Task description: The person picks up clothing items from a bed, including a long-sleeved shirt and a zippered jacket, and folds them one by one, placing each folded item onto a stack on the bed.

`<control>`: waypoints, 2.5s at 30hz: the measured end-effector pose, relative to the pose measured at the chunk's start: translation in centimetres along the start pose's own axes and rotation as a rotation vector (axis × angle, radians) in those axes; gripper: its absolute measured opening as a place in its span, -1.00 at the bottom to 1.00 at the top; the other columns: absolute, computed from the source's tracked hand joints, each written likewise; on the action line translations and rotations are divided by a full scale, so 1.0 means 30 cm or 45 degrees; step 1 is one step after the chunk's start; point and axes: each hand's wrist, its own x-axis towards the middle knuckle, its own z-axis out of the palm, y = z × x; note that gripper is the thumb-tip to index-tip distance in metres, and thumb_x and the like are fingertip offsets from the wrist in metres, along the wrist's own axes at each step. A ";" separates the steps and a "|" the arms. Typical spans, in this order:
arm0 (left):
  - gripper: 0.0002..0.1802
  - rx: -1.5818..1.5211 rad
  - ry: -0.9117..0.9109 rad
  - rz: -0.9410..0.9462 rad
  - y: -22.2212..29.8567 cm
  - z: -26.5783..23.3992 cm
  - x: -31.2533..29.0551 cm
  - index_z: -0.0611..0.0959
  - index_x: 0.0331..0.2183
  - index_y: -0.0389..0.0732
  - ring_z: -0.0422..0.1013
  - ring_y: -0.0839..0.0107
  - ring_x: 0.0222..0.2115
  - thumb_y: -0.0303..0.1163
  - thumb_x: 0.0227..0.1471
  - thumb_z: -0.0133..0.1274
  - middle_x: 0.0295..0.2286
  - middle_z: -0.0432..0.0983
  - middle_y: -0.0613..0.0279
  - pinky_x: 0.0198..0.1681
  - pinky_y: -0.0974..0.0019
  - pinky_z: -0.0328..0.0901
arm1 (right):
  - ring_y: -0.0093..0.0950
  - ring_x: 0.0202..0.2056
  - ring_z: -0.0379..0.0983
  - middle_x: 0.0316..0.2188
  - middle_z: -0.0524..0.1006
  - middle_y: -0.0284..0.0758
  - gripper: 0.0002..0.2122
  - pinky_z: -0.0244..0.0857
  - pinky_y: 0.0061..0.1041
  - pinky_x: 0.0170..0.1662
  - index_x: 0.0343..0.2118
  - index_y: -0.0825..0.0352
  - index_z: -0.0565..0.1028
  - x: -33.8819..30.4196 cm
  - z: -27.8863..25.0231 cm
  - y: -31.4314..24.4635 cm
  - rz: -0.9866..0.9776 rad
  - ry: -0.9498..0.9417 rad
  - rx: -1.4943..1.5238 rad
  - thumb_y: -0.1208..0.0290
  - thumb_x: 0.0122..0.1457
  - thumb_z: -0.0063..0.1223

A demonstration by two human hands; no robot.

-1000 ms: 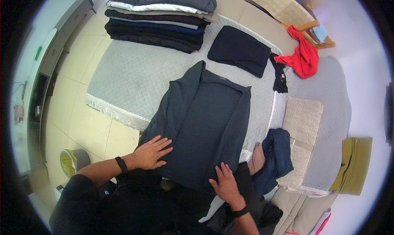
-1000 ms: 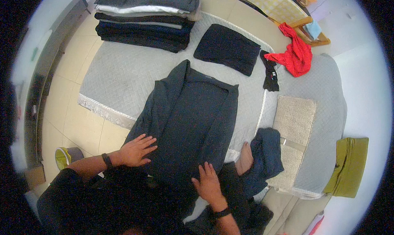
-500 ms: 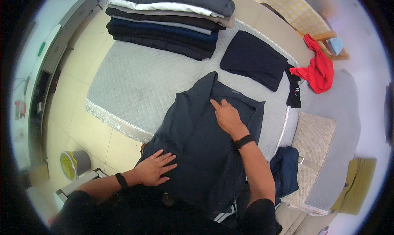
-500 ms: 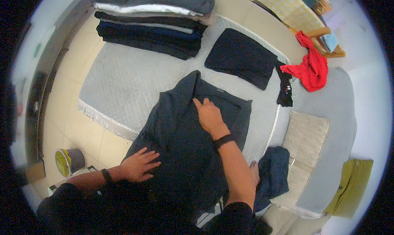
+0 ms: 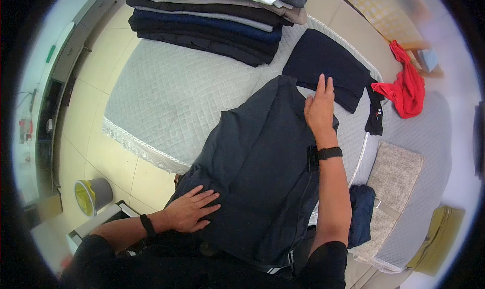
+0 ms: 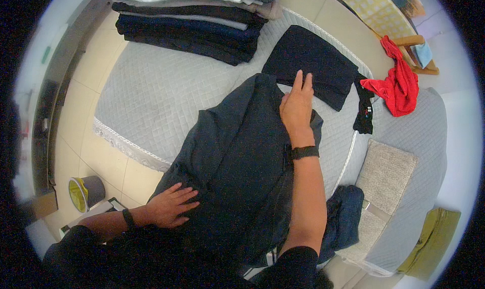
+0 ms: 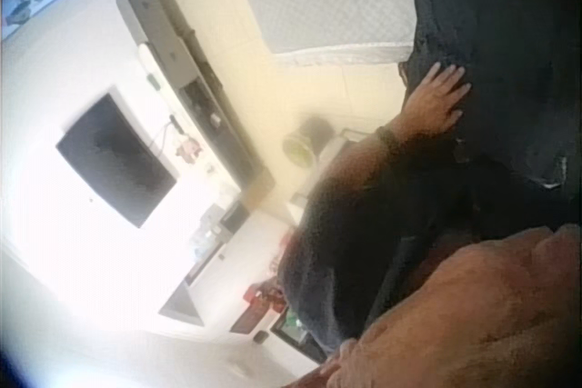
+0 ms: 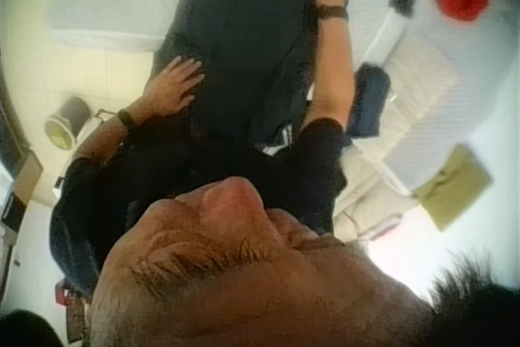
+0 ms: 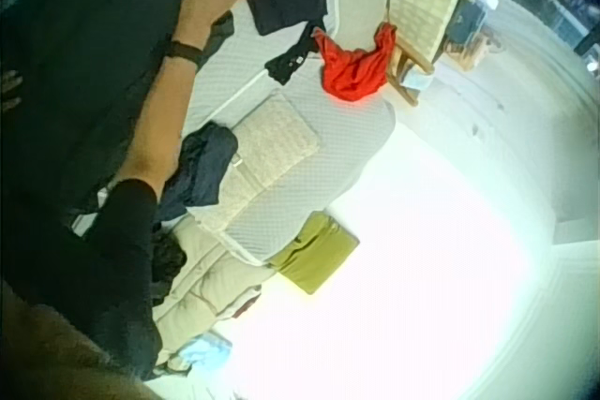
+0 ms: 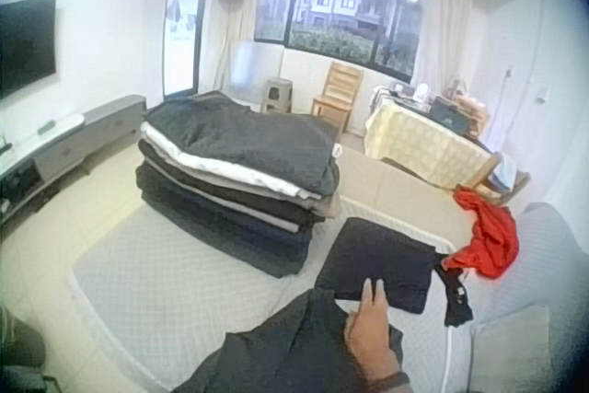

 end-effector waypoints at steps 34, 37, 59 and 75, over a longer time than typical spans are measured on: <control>-0.38 0.004 -0.020 0.000 0.008 -0.019 0.014 0.42 0.28 -0.17 -0.03 0.08 0.41 -0.08 0.31 -0.04 0.36 0.09 -0.05 0.47 -0.10 -0.26 | -0.29 -0.24 0.62 -0.21 0.62 -0.08 -0.49 0.55 -0.28 -0.23 -0.11 0.59 0.48 -0.178 0.346 -0.236 1.099 -0.724 1.660 0.17 0.15 0.36; -0.38 0.005 -0.029 -0.015 0.005 -0.014 0.003 0.43 0.28 -0.17 -0.03 0.08 0.41 -0.08 0.31 -0.05 0.36 0.09 -0.04 0.47 -0.10 -0.26 | -0.27 -0.09 0.55 -0.10 0.58 -0.07 -0.49 0.47 -0.26 -0.02 -0.04 0.62 0.43 -0.179 0.310 -0.287 1.152 -0.851 1.956 0.24 0.19 0.33; -0.37 -0.005 -0.036 -0.010 0.001 -0.001 0.017 0.42 0.28 -0.18 -0.04 0.06 0.41 -0.08 0.30 -0.04 0.36 0.08 -0.05 0.47 -0.11 -0.25 | -0.20 0.15 0.43 0.11 0.51 -0.13 -0.58 0.23 -0.10 0.31 0.13 0.45 0.42 -0.243 0.438 -0.286 1.157 -0.454 2.704 0.16 0.46 -0.10; -0.35 0.072 -0.057 -0.066 0.018 -0.016 0.009 0.43 0.28 -0.16 0.00 0.06 0.40 -0.07 0.27 -0.04 0.35 0.13 -0.05 0.46 -0.14 -0.25 | -0.23 0.23 0.36 0.27 0.31 0.10 -0.32 0.31 -0.32 0.23 0.35 0.57 0.14 -0.189 0.265 -0.297 1.004 -0.541 1.503 0.36 0.28 0.18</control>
